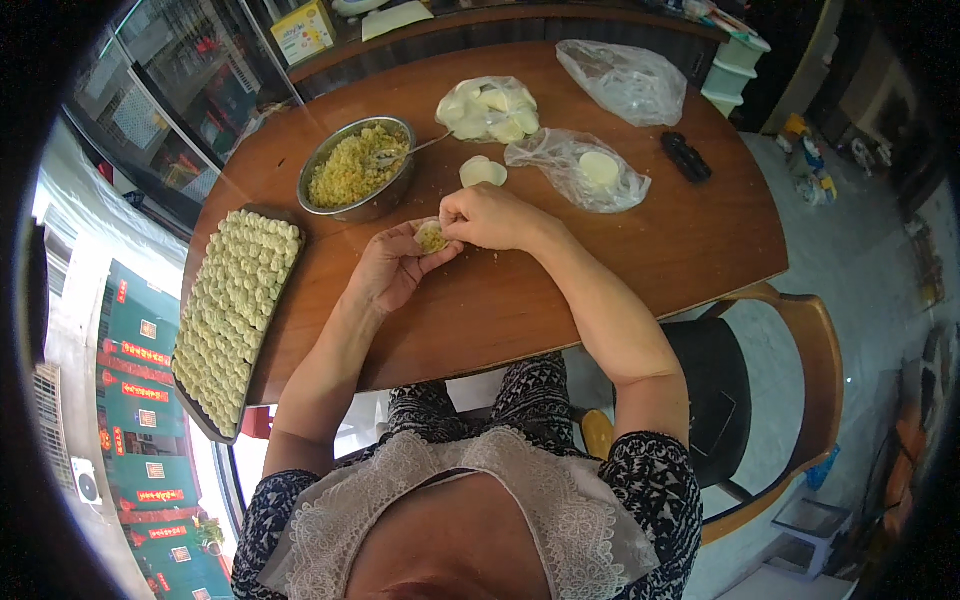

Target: The person is wrapping dumplings by placing filling on dough circles and pinching the edges closed.

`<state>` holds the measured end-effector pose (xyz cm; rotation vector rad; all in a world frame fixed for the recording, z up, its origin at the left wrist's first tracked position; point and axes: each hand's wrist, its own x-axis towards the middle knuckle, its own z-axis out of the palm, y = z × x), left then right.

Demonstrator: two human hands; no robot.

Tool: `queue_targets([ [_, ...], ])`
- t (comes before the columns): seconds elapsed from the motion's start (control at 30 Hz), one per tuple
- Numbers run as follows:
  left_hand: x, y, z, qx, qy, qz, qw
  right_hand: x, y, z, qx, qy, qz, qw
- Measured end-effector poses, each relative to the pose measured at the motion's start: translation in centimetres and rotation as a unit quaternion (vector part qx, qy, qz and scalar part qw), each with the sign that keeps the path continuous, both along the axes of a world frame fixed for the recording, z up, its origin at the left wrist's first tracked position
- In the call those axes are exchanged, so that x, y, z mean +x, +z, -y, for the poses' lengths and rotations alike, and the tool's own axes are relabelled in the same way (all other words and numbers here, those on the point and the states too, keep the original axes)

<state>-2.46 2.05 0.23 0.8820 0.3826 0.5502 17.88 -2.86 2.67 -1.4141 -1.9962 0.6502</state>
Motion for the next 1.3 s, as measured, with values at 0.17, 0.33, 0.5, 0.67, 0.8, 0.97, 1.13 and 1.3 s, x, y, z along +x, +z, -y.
queue_targets([
  [0.17,0.0,-0.2,0.1,-0.021,-0.008,-0.005,1.000,-0.4,-0.4,0.0,0.005,-0.004,0.010,1.000],
  [0.33,0.0,-0.3,-0.1,-0.025,0.017,-0.001,1.000,0.1,-0.3,0.1,0.016,0.011,-0.022,1.000],
  [0.5,0.1,-0.4,-0.1,-0.019,0.030,0.003,0.999,-0.7,1.0,0.8,-0.011,0.001,0.021,1.000],
  [0.67,0.2,0.3,0.6,-0.011,0.001,-0.003,1.000,-0.5,-0.5,0.3,0.038,-0.010,0.039,0.998],
  [0.8,0.1,0.1,0.3,-0.010,-0.010,0.004,1.000,-0.4,-0.2,0.3,0.002,-0.005,-0.012,1.000],
  [0.97,0.1,-0.1,0.0,-0.013,0.004,0.004,1.000,-0.1,0.4,0.5,-0.007,-0.013,-0.057,0.998],
  [1.13,0.2,0.1,0.2,-0.019,0.024,0.003,1.000,-0.3,-0.4,0.2,0.028,-0.007,-0.084,0.996],
  [1.3,0.2,0.1,0.2,-0.003,0.016,-0.012,1.000,-0.6,-0.8,0.2,0.064,0.021,-0.041,0.997],
])
